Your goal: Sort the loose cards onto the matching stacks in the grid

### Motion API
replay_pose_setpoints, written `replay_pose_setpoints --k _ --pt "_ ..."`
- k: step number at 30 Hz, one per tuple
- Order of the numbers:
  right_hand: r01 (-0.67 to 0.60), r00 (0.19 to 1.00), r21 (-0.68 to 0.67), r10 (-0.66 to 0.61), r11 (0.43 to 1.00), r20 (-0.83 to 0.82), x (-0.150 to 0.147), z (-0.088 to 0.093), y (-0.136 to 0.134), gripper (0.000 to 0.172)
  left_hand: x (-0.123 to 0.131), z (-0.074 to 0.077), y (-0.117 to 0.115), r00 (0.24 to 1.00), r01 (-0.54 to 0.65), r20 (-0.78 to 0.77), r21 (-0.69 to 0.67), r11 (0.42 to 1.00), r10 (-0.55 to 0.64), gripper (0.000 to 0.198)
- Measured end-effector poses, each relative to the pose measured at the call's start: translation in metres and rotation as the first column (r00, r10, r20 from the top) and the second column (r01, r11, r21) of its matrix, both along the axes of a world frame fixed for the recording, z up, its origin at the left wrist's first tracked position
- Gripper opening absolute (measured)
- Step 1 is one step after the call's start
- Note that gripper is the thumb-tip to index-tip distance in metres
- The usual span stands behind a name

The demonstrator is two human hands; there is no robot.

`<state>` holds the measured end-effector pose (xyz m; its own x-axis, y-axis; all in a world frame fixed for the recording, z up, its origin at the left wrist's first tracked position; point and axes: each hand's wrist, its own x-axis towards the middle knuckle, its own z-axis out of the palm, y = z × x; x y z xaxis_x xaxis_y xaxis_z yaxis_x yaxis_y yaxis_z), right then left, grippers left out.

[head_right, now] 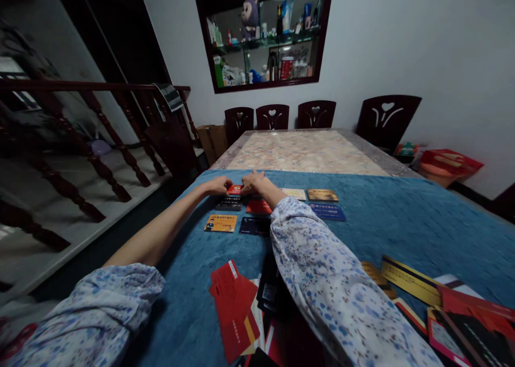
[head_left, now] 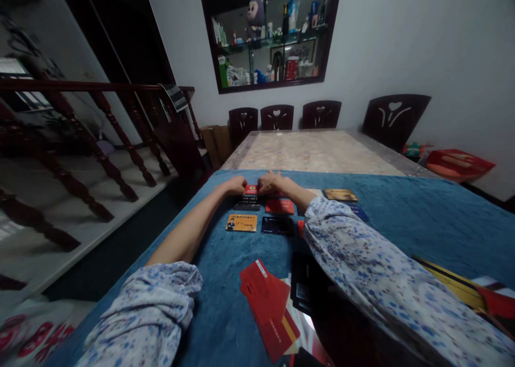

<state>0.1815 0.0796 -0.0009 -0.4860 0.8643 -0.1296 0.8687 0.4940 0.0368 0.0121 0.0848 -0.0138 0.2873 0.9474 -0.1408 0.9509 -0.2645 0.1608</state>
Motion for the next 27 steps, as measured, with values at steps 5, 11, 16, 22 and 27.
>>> replay_pose_setpoints --k 5,11,16,22,27 --pt "0.03 0.999 -0.01 -0.03 1.0 -0.017 -0.004 0.003 -0.001 0.037 -0.001 -0.002 0.002 1.0 0.017 0.007 0.007 1.0 -0.017 0.027" --pt "0.014 1.0 -0.014 -0.014 1.0 -0.015 -0.004 0.005 -0.001 0.039 -0.003 -0.004 0.0 0.999 0.036 0.03 0.03 0.999 -0.037 0.021" --pt "-0.01 1.0 0.021 0.01 1.0 -0.019 -0.004 -0.002 0.003 0.035 -0.002 -0.005 -0.002 0.998 0.056 0.027 0.031 0.998 -0.057 0.022" --pt "-0.004 1.0 0.025 0.004 1.0 0.009 -0.004 -0.004 0.005 0.034 0.0 -0.004 -0.004 0.998 0.061 0.022 0.013 0.998 -0.061 0.024" --pt "0.001 1.0 0.032 -0.002 0.999 0.025 -0.005 -0.001 0.003 0.037 -0.001 -0.003 -0.005 0.999 0.049 0.003 0.04 0.998 -0.049 0.032"
